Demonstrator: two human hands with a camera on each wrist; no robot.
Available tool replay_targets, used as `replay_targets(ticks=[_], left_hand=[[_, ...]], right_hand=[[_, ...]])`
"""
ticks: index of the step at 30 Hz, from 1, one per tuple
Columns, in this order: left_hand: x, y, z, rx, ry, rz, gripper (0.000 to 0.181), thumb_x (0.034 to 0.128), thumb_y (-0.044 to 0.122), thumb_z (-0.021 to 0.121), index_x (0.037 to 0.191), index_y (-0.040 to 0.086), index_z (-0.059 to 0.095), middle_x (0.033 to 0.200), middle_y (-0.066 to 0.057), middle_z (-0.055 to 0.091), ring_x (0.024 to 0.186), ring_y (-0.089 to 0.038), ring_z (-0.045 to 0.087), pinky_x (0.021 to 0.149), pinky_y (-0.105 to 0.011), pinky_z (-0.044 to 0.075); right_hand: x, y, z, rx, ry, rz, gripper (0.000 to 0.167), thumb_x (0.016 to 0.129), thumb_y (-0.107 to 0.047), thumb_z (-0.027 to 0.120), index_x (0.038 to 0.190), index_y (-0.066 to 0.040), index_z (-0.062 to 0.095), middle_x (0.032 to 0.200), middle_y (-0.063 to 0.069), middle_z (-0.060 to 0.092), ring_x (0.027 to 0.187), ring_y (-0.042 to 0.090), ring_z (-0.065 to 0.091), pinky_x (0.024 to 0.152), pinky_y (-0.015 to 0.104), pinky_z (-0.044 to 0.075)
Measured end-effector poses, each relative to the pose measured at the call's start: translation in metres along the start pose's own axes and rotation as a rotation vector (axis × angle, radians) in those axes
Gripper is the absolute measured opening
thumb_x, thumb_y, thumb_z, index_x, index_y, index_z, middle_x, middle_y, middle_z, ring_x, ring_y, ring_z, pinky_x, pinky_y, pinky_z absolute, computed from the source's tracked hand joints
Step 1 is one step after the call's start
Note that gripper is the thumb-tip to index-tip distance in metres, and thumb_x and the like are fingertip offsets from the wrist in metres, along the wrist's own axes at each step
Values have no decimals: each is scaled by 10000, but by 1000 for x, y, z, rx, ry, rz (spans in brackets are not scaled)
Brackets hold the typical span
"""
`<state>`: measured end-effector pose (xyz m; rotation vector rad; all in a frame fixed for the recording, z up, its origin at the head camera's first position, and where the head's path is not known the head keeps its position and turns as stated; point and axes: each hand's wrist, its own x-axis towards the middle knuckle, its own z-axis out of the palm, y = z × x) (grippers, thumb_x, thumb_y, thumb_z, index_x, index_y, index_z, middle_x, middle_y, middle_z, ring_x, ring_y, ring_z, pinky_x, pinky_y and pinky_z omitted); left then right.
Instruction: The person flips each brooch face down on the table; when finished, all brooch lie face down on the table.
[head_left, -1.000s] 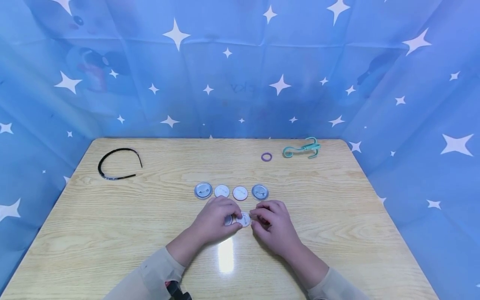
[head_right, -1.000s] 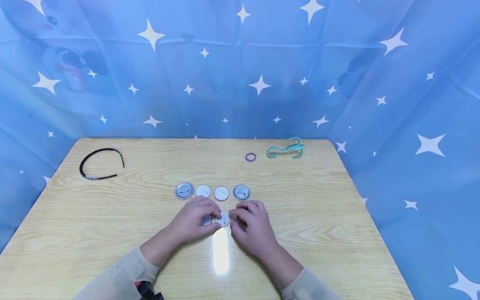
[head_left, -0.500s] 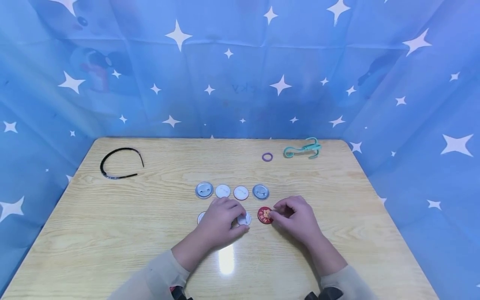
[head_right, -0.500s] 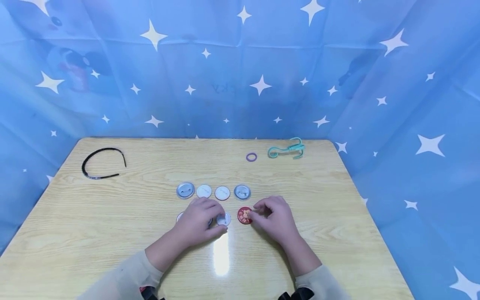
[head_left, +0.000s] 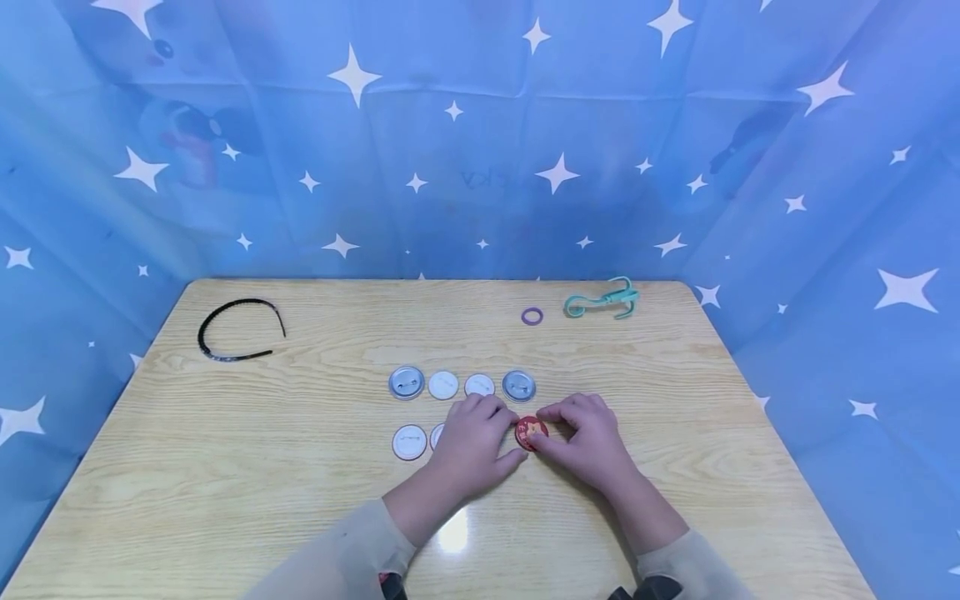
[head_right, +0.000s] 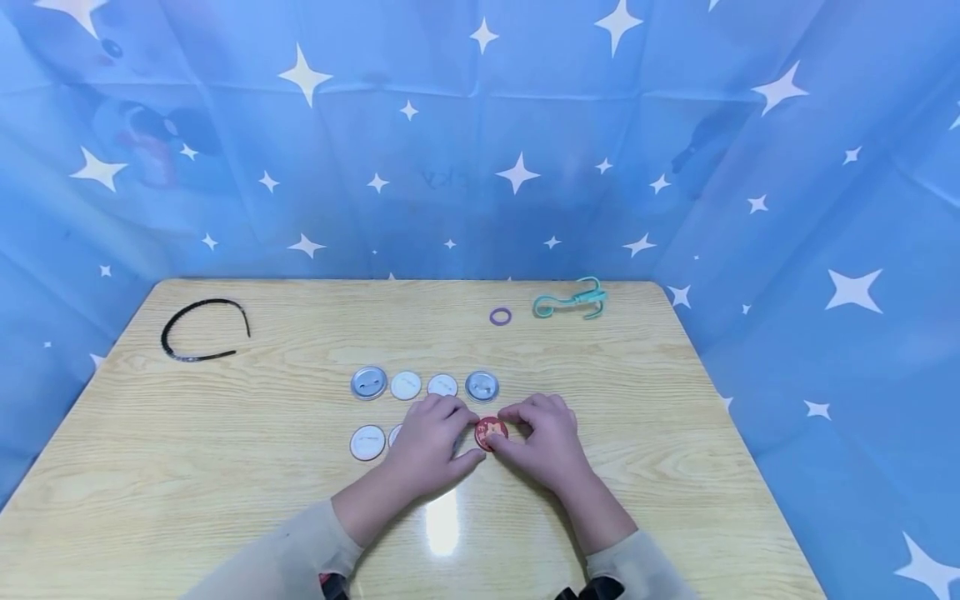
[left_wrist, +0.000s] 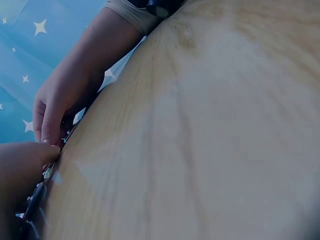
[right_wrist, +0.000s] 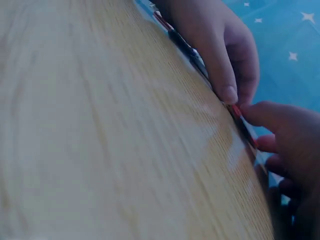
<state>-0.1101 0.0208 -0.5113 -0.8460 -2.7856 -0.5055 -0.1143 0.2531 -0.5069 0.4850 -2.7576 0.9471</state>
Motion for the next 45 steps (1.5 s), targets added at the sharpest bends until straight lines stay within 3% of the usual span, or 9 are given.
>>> replay_targets(ticks=[10,20,34,39,45], left_hand=[[1,2,2,-16,31,-7,423,971,567,720,1210,221,762,1210,47,663,1127,-200,567,959,-418,483],[0,3,0,-42,78,-1,388,953,547,759,1147,211,773,1157,39,687,1072,-212,582,924,-412,504],[0,5,0,-140,88,-49,323,925,419,833,1154,204,757,1122,61,685,1064,-180,602,913,-396,503],[0,4,0,-172,116,-45,304,917,367,850,1151,195,762,1103,62,693,1044,-175,619,910,-396,510],[0,4,0,-191,166,-23,257,892,290,881,1114,199,787,1036,92,712,953,-148,627,826,-349,515]], right_hand=[[0,-3,0,-7,-40,-48,289,794,-319,954,1031,-208,832,969,-141,686,1005,161,541,907,460,388],[1,-3,-1,56,-53,-142,245,844,-157,911,1070,-181,817,958,-154,720,896,123,546,817,352,411],[0,-4,0,121,-46,-137,314,883,-82,874,1191,-106,818,1014,-95,744,956,116,583,802,322,495],[0,-5,2,151,-7,-156,282,881,-54,872,1152,-113,826,1001,-95,745,964,123,613,804,312,512],[0,-6,2,178,-2,-118,245,886,-43,864,1095,-166,824,1014,-154,740,997,109,630,850,305,522]])
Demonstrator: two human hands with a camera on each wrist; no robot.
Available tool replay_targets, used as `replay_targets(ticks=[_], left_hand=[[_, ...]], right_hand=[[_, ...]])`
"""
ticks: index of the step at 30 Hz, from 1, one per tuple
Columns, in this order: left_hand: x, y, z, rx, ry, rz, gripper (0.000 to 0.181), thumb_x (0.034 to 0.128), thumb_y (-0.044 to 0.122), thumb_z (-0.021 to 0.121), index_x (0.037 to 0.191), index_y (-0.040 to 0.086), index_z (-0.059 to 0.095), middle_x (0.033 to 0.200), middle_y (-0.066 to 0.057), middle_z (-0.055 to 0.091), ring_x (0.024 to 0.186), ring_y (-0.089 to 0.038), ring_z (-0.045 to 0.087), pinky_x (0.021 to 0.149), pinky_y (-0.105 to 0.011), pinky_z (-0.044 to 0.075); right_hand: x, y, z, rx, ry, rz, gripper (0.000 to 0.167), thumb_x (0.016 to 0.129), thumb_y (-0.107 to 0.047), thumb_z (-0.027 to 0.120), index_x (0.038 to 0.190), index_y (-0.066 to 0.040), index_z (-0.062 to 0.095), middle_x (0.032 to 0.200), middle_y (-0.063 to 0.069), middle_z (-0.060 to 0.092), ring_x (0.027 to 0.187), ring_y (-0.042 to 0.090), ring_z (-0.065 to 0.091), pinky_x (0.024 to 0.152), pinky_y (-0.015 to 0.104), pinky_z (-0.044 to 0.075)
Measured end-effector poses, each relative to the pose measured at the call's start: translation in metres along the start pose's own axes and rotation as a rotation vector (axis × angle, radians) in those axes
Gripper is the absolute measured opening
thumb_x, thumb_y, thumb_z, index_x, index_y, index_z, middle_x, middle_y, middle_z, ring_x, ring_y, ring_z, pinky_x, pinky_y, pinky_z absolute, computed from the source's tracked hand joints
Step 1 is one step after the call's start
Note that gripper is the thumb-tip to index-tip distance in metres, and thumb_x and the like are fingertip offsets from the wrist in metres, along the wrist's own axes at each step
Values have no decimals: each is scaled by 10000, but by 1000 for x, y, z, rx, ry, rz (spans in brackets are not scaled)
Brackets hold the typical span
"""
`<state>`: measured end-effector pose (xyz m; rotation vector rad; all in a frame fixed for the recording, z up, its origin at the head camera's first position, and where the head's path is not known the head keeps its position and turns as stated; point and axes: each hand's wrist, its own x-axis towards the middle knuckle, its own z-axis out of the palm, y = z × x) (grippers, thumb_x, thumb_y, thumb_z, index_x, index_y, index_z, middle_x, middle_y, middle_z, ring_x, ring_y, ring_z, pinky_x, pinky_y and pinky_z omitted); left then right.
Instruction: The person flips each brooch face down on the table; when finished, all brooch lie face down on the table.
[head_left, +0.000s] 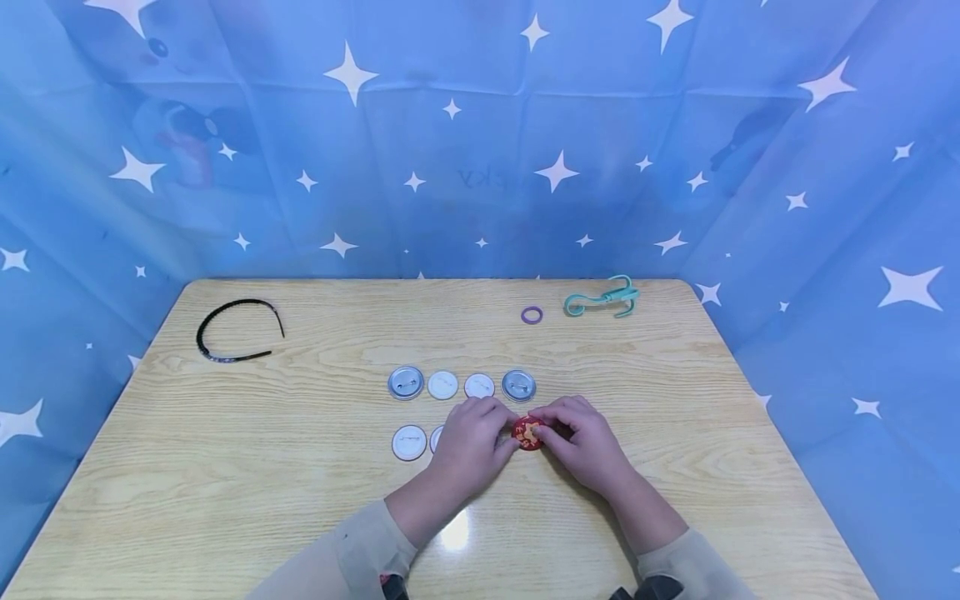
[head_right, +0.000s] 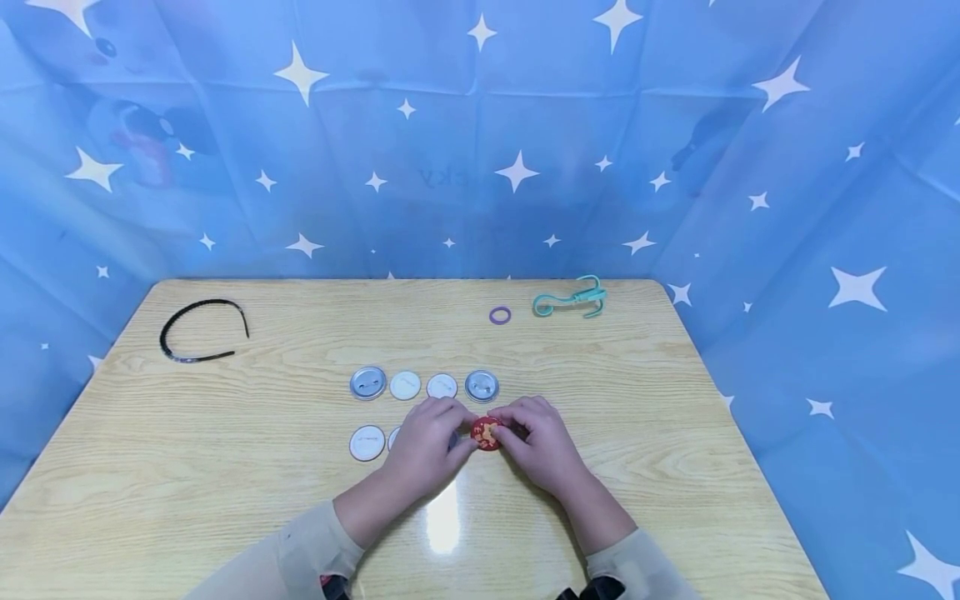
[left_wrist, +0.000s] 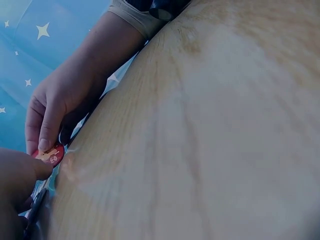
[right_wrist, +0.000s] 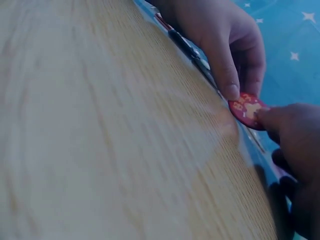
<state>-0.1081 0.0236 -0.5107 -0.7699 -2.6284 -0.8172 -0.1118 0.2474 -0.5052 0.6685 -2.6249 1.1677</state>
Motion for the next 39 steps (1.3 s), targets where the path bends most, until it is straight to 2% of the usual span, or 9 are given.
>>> replay_targets(ticks=[13,21,24,31,39], left_hand=[[1,-1,1,-26,37,12,146,905,226,863,1028,211,785,988,103,734,905,-133,640,796,-340,524],[2,0,0,-9,24,10,59,928,239,838,976,237,804,915,129,753,855,-122,658,769,-355,530],[3,0,0,-1,19,10,34,943,257,825,974,248,817,898,147,755,826,-111,656,758,-349,526],[2,0,2,19,28,39,64,922,224,836,970,260,813,899,167,761,819,-104,654,746,-333,515],[0,-2,2,-3,11,66,64,913,193,809,959,238,801,940,144,782,857,-128,654,758,-337,511]], right_hand=[[0,0,2,102,21,-13,222,903,-26,846,1035,-200,804,1009,-140,735,998,128,650,867,217,506],[1,0,1,121,38,-83,235,895,10,843,1004,-192,793,985,-95,736,956,154,643,837,191,491],[1,0,0,133,45,-115,261,862,31,864,979,-189,789,953,-70,731,920,165,628,818,183,481],[1,2,2,141,46,-178,304,751,150,863,887,-96,747,888,1,706,857,204,608,789,203,472],[-2,3,0,93,16,-167,346,755,103,861,877,-204,757,944,-87,700,899,162,610,813,219,475]])
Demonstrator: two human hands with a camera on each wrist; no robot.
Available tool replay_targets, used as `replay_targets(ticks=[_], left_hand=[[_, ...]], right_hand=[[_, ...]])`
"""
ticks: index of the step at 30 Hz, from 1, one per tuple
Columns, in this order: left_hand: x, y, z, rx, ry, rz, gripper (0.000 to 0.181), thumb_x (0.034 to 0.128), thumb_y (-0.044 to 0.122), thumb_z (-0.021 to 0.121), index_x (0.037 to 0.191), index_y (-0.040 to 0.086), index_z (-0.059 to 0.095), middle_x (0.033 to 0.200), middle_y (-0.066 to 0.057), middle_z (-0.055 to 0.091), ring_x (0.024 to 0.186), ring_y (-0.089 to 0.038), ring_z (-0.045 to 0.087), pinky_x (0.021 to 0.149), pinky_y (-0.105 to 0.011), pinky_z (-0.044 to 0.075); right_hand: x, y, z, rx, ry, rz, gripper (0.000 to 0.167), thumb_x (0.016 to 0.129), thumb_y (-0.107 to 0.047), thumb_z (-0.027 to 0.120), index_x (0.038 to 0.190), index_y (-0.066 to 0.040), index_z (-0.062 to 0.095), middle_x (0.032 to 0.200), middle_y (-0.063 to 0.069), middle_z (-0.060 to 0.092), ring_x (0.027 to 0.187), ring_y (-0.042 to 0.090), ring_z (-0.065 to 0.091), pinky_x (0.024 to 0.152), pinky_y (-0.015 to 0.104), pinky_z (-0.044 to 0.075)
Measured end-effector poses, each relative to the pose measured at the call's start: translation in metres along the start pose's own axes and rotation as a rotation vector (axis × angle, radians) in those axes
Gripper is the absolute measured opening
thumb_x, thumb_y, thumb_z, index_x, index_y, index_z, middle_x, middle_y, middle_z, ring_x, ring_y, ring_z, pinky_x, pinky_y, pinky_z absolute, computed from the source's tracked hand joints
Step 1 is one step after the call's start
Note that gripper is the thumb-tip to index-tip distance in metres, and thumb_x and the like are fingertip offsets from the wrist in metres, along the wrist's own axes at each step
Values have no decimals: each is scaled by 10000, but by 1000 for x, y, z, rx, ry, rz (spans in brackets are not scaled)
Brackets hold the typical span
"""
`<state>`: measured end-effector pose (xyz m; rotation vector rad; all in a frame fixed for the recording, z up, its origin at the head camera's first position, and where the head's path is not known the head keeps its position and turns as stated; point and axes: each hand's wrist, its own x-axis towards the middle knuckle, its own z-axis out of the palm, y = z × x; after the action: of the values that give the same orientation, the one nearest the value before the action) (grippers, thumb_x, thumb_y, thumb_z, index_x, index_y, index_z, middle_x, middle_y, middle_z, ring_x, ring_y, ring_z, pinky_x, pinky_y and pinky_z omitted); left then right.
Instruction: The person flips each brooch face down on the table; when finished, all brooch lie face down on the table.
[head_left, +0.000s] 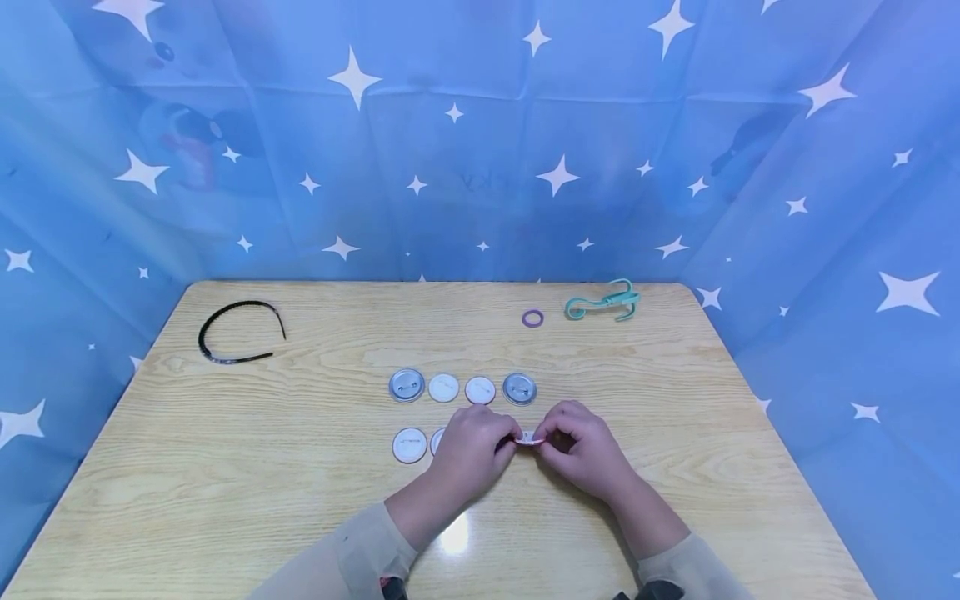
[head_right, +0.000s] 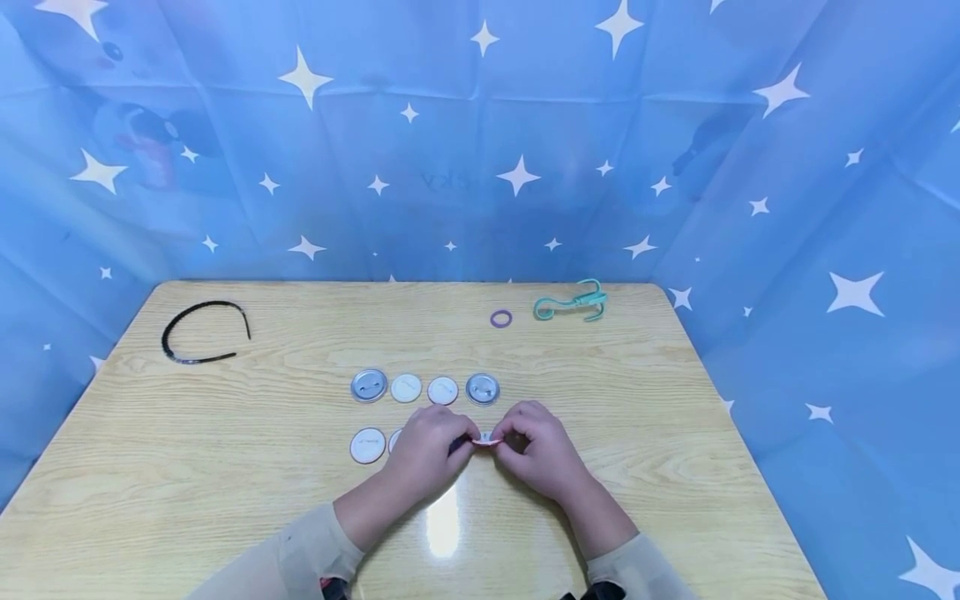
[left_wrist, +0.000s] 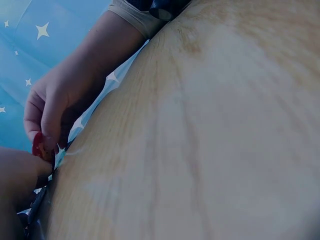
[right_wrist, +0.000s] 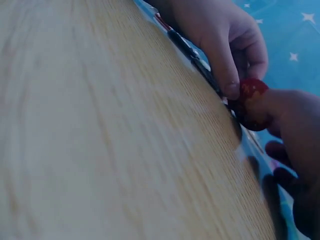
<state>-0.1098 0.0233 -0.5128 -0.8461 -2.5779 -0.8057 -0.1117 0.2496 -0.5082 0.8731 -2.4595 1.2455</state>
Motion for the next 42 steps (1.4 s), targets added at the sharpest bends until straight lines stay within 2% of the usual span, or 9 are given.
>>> replay_targets(ticks=[3,8,10,17,23,27,34,38,42], left_hand=[[-1,0,0,2,8,18,76,896,264,841,946,252,786,959,142,781,898,-129,654,786,-338,514],[-1,-1,2,8,39,44,213,874,441,873,923,264,765,949,142,762,914,-117,635,799,-333,510],[-1,-1,2,11,34,44,227,875,456,869,920,263,761,949,142,760,918,-116,628,805,-335,509],[1,0,-1,33,-59,-1,143,911,410,833,918,302,740,1054,171,780,960,-109,607,829,-318,490],[-1,0,-2,43,-94,-23,95,939,390,807,956,306,765,1173,156,772,1005,-115,612,865,-318,488],[0,-2,-4,35,-90,2,77,942,348,803,975,287,768,1197,127,773,1020,-128,625,887,-330,498],[3,-7,-5,18,-39,48,76,913,280,830,973,254,790,1193,91,783,1001,-153,654,897,-354,521],[1,-9,-6,5,-52,81,96,915,257,817,1009,239,805,1209,72,779,1045,-166,666,920,-370,528],[-2,-13,-13,-37,-88,103,155,931,258,788,1081,223,802,1264,48,758,1171,-179,648,1018,-409,503]], right_hand=[[0,1,-1,-43,-15,6,341,751,88,848,871,-219,760,963,-97,698,926,154,603,836,227,469],[0,4,-3,-134,-54,-2,296,759,45,848,909,-202,782,996,-95,717,979,149,609,869,274,497],[0,5,-4,-159,-75,-8,270,757,1,853,934,-194,791,1008,-100,722,999,143,607,875,295,506],[2,4,-4,-202,-116,-30,236,766,-197,922,973,-176,809,1030,-107,724,1036,133,600,886,348,515],[3,6,0,-243,-133,-30,223,793,-239,921,984,-191,817,1032,-114,711,1039,130,592,895,362,517],[5,7,1,-249,-129,-53,230,790,-223,919,995,-188,819,1032,-97,709,1027,144,586,875,359,507],[12,6,0,-245,-129,-81,211,813,-172,915,1010,-174,842,1024,-64,704,1003,146,572,838,361,495],[11,7,1,-253,-129,-79,202,820,-181,914,1009,-179,840,1024,-70,704,1000,136,571,838,353,497],[10,10,0,-251,-113,-52,203,841,-200,903,1027,-183,826,1046,-64,709,1006,143,583,838,355,503]])
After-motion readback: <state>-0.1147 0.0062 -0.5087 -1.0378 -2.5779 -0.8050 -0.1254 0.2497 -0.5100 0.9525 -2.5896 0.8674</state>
